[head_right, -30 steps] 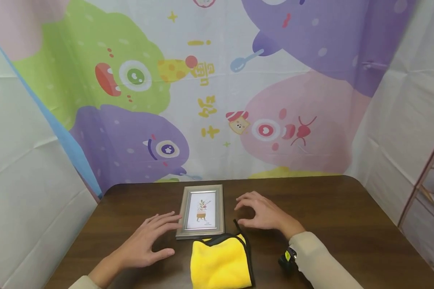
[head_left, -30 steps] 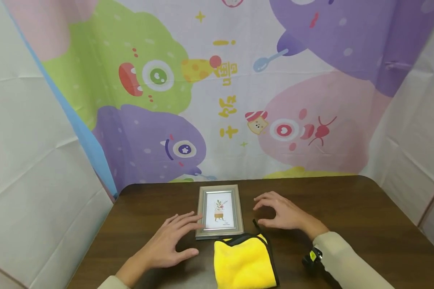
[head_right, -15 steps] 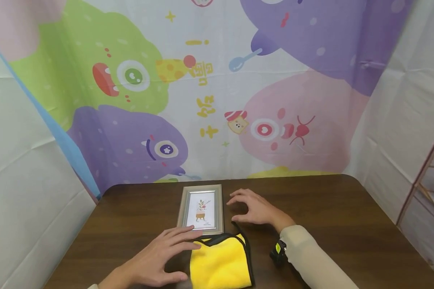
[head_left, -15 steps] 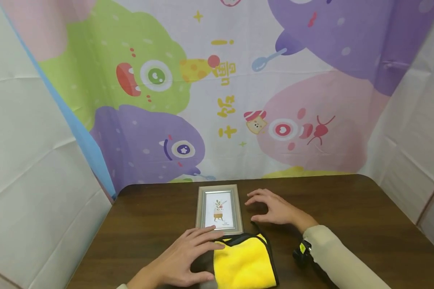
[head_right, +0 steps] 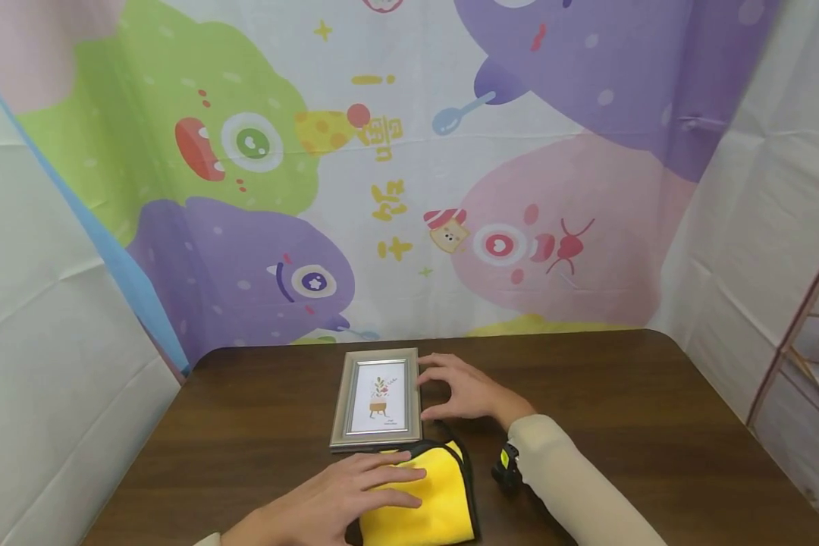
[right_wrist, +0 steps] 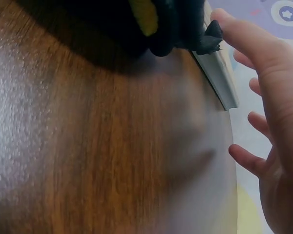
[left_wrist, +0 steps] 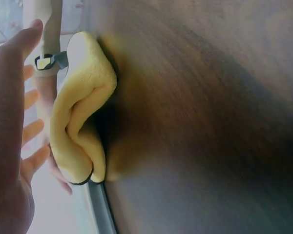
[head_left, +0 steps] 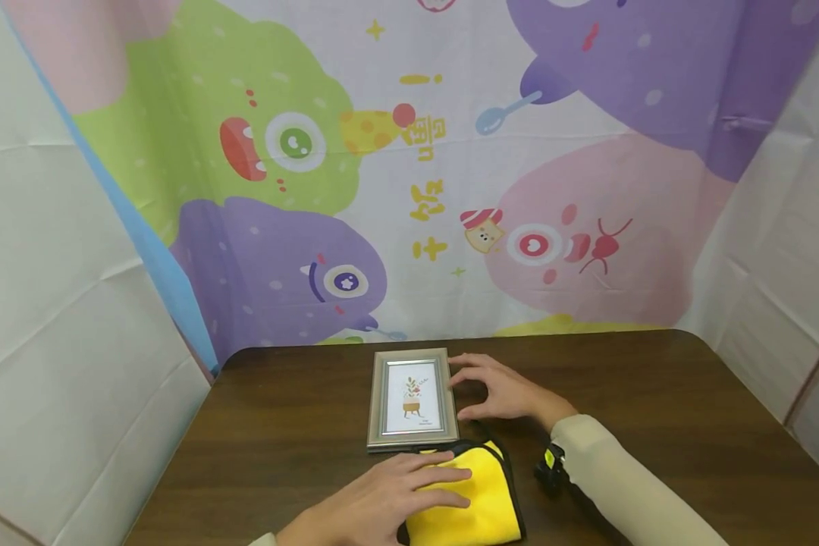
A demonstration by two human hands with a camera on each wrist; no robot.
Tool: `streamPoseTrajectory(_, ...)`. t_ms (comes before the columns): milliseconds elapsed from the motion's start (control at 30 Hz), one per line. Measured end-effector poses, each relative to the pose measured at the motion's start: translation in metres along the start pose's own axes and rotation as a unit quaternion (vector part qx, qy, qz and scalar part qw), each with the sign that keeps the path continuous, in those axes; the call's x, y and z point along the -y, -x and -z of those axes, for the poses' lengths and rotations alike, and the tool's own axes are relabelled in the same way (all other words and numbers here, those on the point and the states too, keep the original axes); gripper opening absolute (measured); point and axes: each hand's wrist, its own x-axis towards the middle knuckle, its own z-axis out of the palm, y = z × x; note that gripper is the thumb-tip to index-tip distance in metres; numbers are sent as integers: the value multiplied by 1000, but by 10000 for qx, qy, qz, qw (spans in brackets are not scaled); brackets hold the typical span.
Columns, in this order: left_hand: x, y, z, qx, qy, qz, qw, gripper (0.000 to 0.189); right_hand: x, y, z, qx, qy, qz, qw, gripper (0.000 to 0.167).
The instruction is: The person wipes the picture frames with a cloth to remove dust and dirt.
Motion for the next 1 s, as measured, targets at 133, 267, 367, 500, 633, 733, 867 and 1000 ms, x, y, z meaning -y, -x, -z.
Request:
streamPoseTrajectory(133,0,-6,-4,111,-31,-118,9999,61,-1,-2,-2,101,-121,-137,9998,55)
streamPoseTrajectory(267,1,-11,-9,240,51,-133,9996,60,-3,-4,-3,147,-242,-172,9995,59)
streamPoseTrajectory(367,1,-13,-12,403,274,-48,9988,60,-4,-6,-3,212,-327,-129,9992,61)
streamPoseTrajectory(500,2,-17,-14,652,293,40,9974,61,-6,-8,-3,327,-344,-111,9988,62)
streamPoseTrajectory(633,2,-20,-14,890,-149,-3,9959,60,-6,-8,-2,436,-373,-241,9981,61)
streamPoseTrajectory(733,1,-21,-13,1048,-383,-24,9938,58,-6,-8,-1,491,-430,-336,9973,56)
streamPoseTrajectory(867,0,-23,-11,1115,-461,-29,9927,57,-4,-10,0,514,-495,-373,9968,47)
streamPoseTrajectory(1000,0,-24,-12,1046,-481,-106,9933,54,-2,-10,-2,492,-445,-397,9970,43)
